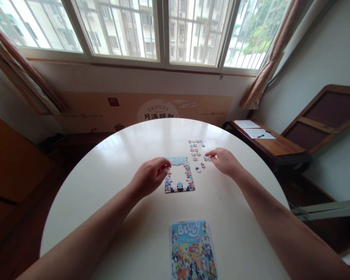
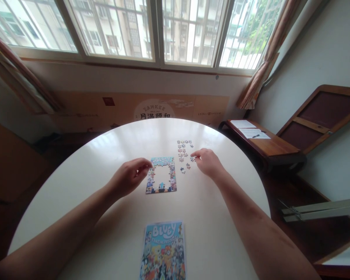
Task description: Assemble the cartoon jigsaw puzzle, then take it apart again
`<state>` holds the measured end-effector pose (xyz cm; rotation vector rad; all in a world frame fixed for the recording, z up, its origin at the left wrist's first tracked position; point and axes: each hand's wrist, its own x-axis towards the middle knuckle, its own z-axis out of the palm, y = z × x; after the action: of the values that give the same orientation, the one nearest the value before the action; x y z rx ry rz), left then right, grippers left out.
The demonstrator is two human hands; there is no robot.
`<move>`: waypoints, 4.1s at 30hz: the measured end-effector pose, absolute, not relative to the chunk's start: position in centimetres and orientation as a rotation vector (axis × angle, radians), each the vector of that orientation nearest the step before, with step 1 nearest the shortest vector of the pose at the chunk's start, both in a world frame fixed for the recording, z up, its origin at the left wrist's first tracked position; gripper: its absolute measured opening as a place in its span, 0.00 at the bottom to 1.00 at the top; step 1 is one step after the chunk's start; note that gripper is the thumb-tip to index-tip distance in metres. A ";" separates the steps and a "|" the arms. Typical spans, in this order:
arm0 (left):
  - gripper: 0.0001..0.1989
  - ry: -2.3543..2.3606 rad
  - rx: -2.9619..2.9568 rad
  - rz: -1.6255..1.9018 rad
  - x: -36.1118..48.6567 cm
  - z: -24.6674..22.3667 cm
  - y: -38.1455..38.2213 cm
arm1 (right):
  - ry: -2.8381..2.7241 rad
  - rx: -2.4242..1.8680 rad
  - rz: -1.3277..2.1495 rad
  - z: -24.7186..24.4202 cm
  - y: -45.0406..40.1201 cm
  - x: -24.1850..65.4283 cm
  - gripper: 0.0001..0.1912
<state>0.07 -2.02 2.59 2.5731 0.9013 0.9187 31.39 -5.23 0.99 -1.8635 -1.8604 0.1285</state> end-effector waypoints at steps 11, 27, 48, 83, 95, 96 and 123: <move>0.22 0.979 2.474 1.073 0.1 2.9 -2.0 | -1.843 -1.841 0.237 2.1 -6.3 30.4 0.13; 0.23 1.059 2.301 1.081 0.3 2.8 -2.2 | -2.247 -1.667 0.290 1.5 -6.8 28.7 0.09; 0.24 0.985 2.292 1.184 0.7 2.2 -1.6 | -2.357 -1.662 0.463 3.3 -7.7 29.4 0.09; 0.03 0.666 2.552 0.636 0.7 2.7 -2.9 | -1.749 -1.291 1.342 2.8 -8.7 24.8 0.10; 0.03 0.584 2.535 0.758 1.1 2.6 -3.4 | -1.671 -1.244 1.426 3.0 -8.9 24.3 0.13; 0.03 0.575 2.532 0.762 1.1 2.6 -3.4 | -1.661 -1.238 1.439 3.0 -8.9 24.3 0.13; 0.03 0.639 2.500 0.742 1.6 1.9 -3.8 | -2.329 -1.215 0.401 3.4 -9.8 24.4 0.06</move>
<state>1.61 -3.82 1.90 2.5004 0.6394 0.7422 24.41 -9.79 3.43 -1.2149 -2.3289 0.4008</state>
